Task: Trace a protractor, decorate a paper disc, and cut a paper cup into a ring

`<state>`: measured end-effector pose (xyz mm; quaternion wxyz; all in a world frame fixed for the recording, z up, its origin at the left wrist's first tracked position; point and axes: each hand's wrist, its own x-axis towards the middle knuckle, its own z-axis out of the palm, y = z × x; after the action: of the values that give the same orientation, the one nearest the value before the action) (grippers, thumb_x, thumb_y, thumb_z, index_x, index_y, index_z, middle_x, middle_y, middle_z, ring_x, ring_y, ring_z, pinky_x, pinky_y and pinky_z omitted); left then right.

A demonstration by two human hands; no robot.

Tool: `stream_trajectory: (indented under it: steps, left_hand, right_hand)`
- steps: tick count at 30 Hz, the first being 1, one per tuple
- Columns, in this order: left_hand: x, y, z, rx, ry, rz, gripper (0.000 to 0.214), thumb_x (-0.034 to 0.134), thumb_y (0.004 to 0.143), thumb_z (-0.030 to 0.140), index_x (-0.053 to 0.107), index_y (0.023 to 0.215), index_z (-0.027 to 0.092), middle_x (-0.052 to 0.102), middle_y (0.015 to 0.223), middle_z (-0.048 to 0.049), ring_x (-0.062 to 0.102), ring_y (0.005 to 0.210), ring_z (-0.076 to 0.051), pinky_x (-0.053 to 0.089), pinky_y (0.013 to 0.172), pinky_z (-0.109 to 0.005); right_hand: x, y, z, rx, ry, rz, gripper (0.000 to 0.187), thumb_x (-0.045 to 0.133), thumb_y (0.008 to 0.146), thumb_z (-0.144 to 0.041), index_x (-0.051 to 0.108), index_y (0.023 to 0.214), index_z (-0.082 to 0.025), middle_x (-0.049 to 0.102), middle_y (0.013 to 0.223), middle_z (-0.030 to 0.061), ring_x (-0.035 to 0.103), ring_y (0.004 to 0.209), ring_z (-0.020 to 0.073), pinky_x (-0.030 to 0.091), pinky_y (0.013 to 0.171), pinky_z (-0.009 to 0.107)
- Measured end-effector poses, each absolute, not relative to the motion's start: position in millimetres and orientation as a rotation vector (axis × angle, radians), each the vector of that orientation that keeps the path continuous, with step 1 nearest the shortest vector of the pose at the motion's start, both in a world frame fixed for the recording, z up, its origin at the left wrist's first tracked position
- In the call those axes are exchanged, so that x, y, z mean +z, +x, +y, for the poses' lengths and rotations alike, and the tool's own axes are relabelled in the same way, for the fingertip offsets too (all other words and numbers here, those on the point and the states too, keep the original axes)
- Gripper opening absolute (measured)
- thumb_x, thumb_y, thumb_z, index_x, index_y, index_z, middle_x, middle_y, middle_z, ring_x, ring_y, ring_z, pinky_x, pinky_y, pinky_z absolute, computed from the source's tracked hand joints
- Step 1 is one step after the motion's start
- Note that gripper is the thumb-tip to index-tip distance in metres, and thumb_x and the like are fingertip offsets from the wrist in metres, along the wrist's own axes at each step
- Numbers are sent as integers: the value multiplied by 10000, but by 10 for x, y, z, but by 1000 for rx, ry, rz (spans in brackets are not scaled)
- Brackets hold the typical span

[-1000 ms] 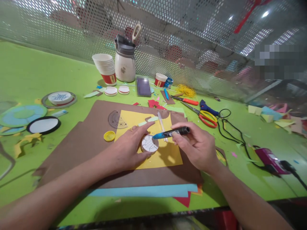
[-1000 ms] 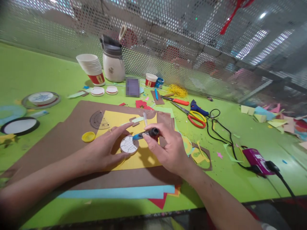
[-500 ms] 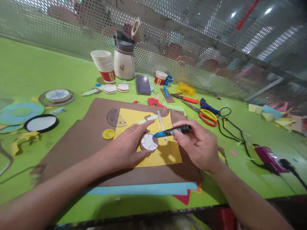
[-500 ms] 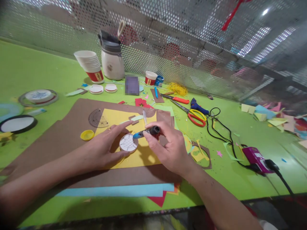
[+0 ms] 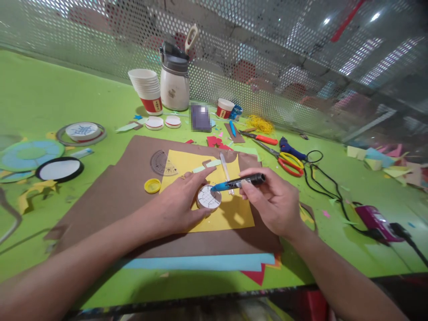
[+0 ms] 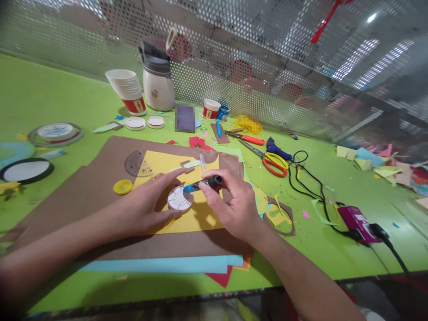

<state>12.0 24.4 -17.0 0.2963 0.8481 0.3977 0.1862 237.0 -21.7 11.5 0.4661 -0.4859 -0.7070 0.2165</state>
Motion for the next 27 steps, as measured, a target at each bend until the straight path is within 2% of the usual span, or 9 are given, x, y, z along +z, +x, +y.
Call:
stream_trajectory:
  steps: [6,15,20,27]
  left_hand:
    - [-162,125,247,495,2242,1053,844,667,839,346,253,1567,243,631,1305,-151,613,1135,-351,484,938,-489]
    - [-172,119,245,506,2254,1057,834,667,843,336,265,1568,244,658,1240,-148,638,1066,-346,496,897,-474]
    - [-156,125,243,506,2250,1057,837,671,840,326,267,1568,243,631,1297,-155,633,1089,-347,491,904,-463]
    - [-148,115,236,467,2273,1068,843,665,856,352,233,1575,259,638,1228,-128,629,1032,-313,481,903,-434]
  right_hand:
    - [92,2368,-207,551,-1188,-1709,132,649,939,-268,662,1067,-237,685,823,0,686,685,141,588,665,276]
    - [83,2379,-215,568,-1210,-1723,138,654,941,-275,669,1076,-247,709,844,8,703,703,149,597,688,290]
    - [130,2412,-237,513,-1216,-1689,146,662,937,-261,674,1081,-249,713,824,-6,706,685,142,601,676,274]
    - [108,2417,-221,516,-1231,-1707,130,660,931,-278,676,1050,-229,708,825,4,706,674,146,611,661,275]
